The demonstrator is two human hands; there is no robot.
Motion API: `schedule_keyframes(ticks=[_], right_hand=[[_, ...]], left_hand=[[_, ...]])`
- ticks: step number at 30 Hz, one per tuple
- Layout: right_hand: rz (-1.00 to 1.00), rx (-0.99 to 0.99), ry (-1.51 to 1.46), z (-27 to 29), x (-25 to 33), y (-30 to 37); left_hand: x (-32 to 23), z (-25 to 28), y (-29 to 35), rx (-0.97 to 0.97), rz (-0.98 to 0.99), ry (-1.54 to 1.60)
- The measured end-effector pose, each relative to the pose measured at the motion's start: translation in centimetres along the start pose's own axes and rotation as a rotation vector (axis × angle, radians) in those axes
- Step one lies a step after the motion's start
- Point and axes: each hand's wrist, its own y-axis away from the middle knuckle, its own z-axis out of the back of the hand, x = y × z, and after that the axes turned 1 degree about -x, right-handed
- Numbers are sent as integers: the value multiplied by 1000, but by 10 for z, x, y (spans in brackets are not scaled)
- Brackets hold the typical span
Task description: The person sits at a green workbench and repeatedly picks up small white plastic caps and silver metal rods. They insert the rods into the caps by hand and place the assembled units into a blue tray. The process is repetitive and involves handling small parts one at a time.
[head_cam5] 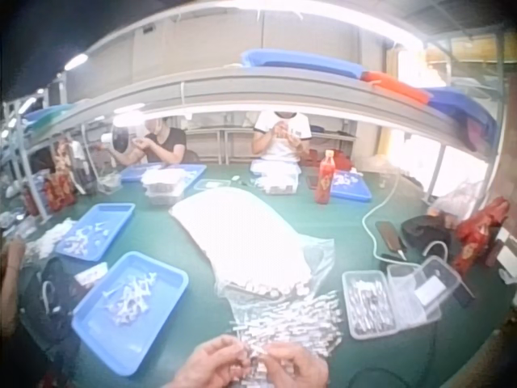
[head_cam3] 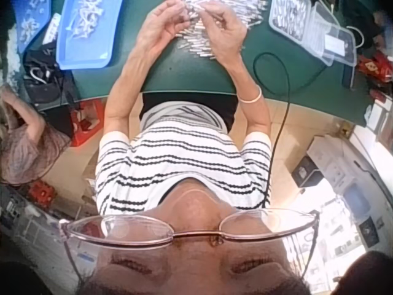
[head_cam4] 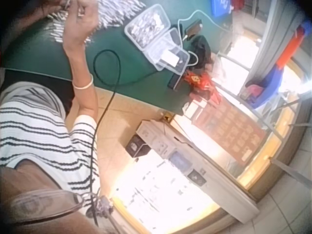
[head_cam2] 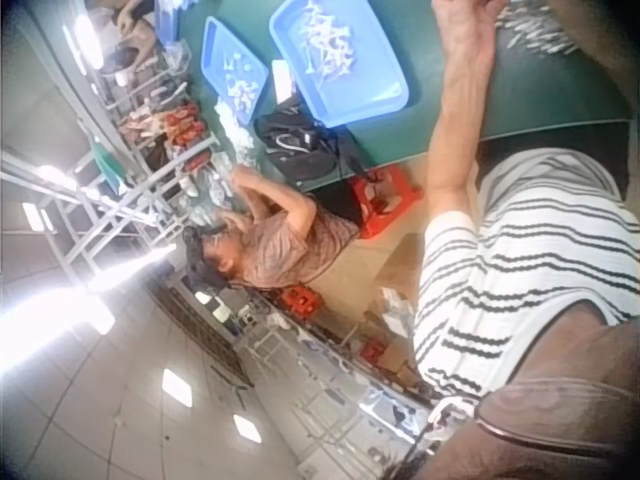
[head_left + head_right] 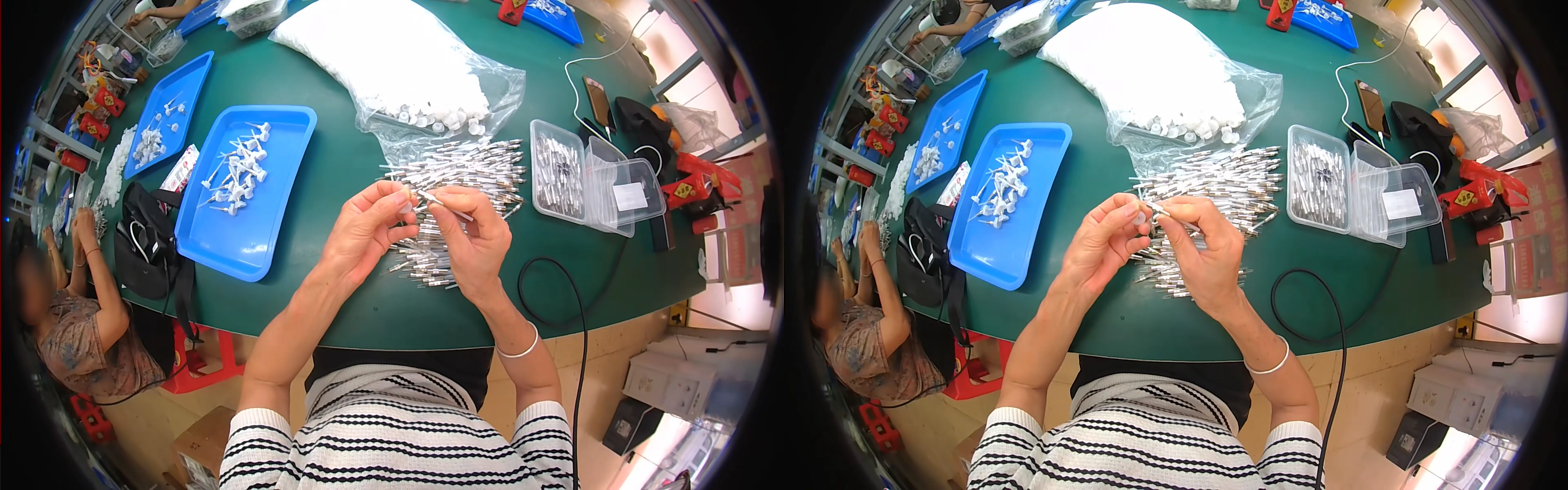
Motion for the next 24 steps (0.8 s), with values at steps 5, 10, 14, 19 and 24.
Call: schedule_keyframes(ticks=[5,10,14,19,24], right_hand=[[10,8,-56,0,0,-1],[-7,-17,-88,6,1,-4],[-49,17,9,12,8,-7],[-149,111,7,20,15,-12],[-309,68,-211,19,19,-14]], left_hand=[[1,0,0,-29,-28,-10],[-10,-12,2,-47,-16,-20],[-7,-7,1,-23,7,-39],[-5,3,-4,45,13,-38],[-2,-5,0,50,1,-228]])
